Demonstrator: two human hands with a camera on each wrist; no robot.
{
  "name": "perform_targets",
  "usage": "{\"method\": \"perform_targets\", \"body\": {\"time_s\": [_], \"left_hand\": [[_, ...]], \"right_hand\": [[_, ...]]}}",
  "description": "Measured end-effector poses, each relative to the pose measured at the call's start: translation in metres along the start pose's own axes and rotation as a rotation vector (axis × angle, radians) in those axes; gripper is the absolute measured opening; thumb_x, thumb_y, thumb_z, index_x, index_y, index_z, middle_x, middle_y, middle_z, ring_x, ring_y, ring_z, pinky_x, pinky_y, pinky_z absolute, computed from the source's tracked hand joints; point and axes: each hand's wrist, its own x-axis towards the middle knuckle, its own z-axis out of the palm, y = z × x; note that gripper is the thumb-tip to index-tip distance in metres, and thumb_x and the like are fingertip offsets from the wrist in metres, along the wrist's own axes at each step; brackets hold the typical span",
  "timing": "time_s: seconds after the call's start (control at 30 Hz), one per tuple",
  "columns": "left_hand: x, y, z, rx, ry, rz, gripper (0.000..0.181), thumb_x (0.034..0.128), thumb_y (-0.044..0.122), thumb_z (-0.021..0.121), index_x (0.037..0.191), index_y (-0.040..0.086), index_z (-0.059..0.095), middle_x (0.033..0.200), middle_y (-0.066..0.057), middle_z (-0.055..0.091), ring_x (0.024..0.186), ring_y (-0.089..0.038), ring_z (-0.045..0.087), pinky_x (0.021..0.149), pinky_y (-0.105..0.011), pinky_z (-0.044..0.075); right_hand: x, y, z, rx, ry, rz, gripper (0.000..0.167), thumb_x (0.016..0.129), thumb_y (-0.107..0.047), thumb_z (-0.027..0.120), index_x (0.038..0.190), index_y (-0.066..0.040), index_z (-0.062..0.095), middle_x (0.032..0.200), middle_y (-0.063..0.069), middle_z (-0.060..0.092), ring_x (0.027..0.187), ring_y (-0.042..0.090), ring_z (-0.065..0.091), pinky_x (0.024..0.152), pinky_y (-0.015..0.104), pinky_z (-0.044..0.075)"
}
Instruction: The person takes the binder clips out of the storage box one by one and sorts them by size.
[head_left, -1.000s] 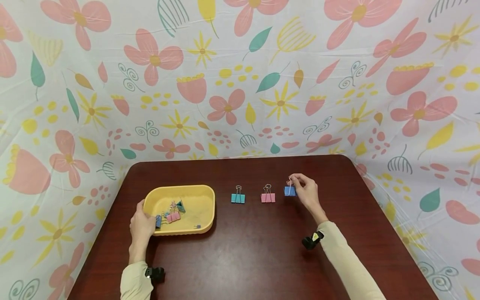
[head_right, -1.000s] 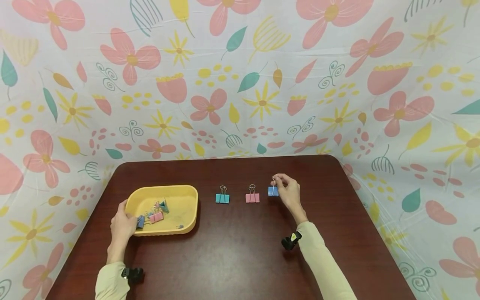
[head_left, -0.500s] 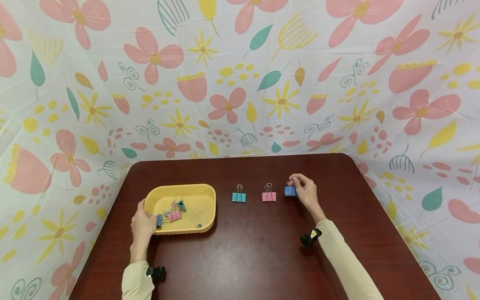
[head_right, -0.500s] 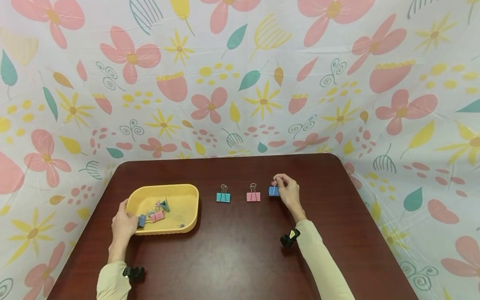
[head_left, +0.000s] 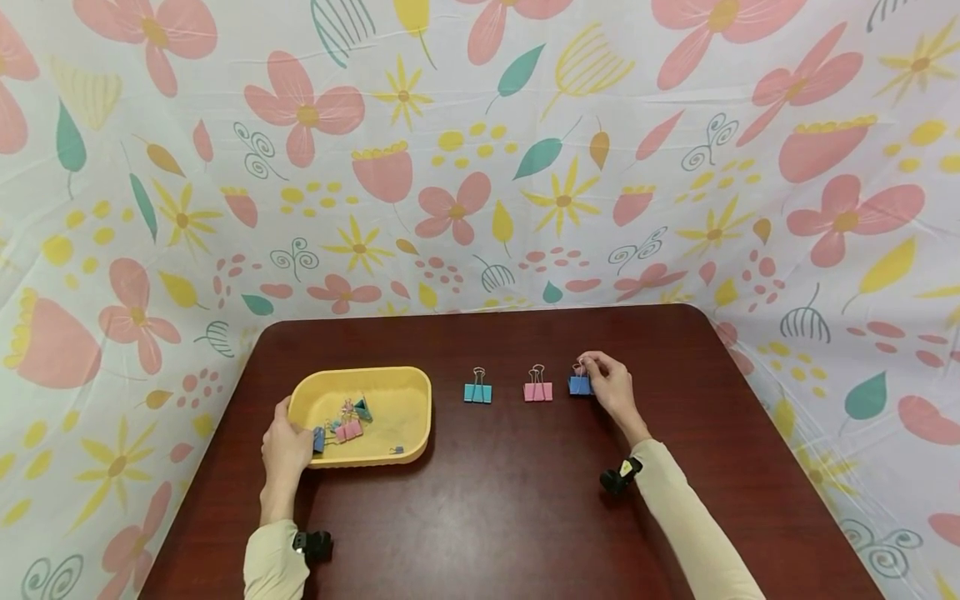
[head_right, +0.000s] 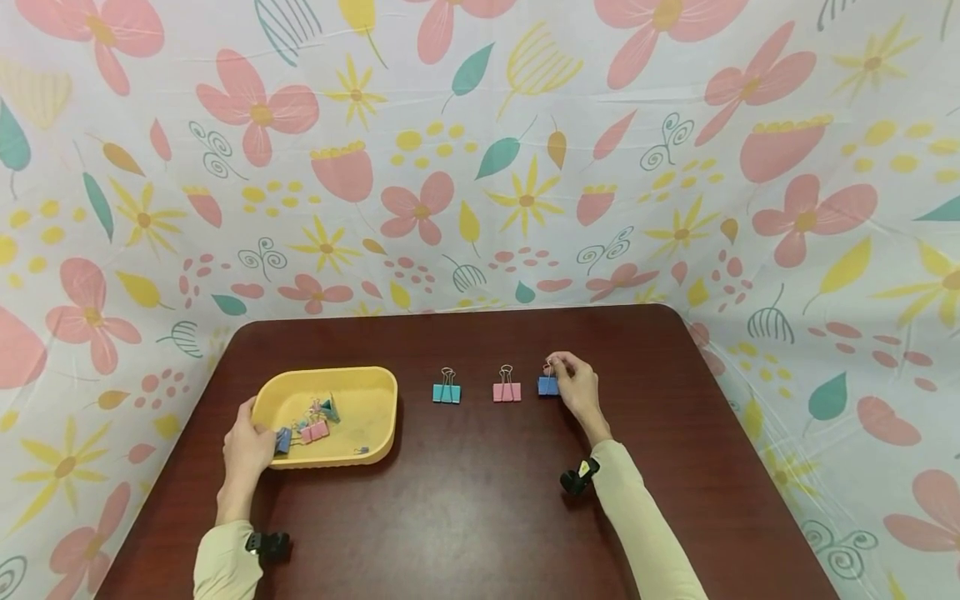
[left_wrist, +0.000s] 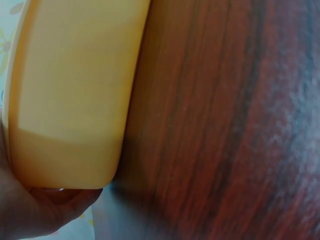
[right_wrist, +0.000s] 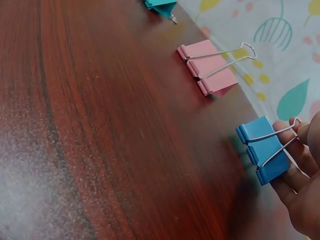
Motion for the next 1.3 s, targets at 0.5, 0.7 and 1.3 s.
{"method": "perform_targets", "body": {"time_s": [0.5,0.7,1.3], "left_hand": [[0.0,-0.001,0.001,-0.009,0.0,-0.007,0.063,0.0906,0.003,0.043,0.153,0.003,0.034,0.132,-0.036,0.055,0.107,-0.047,0.053,0.096,-0.066,0.038],[0.0,-0.002,0.002,-0.012,-0.005,-0.009,0.064,0.0902,0.003,0.042,0.153,0.003,0.034,0.126,-0.035,0.056,0.104,-0.045,0.052,0.098,-0.066,0.037],[0.001,-0.002,0.002,-0.015,0.008,0.016,0.065,0.0883,-0.001,0.042,0.153,0.002,0.034,0.129,-0.036,0.056,0.108,-0.047,0.053,0.1,-0.067,0.035]], "right_hand": [[0.0,0.003,0.0,0.022,-0.029,0.072,0.027,0.105,-0.028,0.056,0.114,-0.009,0.073,0.103,0.012,0.078,0.094,0.016,0.068,0.082,0.027,0.043],[0.001,-0.001,-0.005,0.006,-0.031,0.05,0.033,0.106,-0.029,0.053,0.123,-0.006,0.069,0.11,0.015,0.076,0.1,0.018,0.068,0.081,0.024,0.044],[0.018,-0.042,-0.003,0.103,-0.017,-0.03,0.034,0.103,-0.03,0.059,0.122,-0.004,0.069,0.11,0.019,0.075,0.092,0.011,0.068,0.067,0.016,0.047]]}}
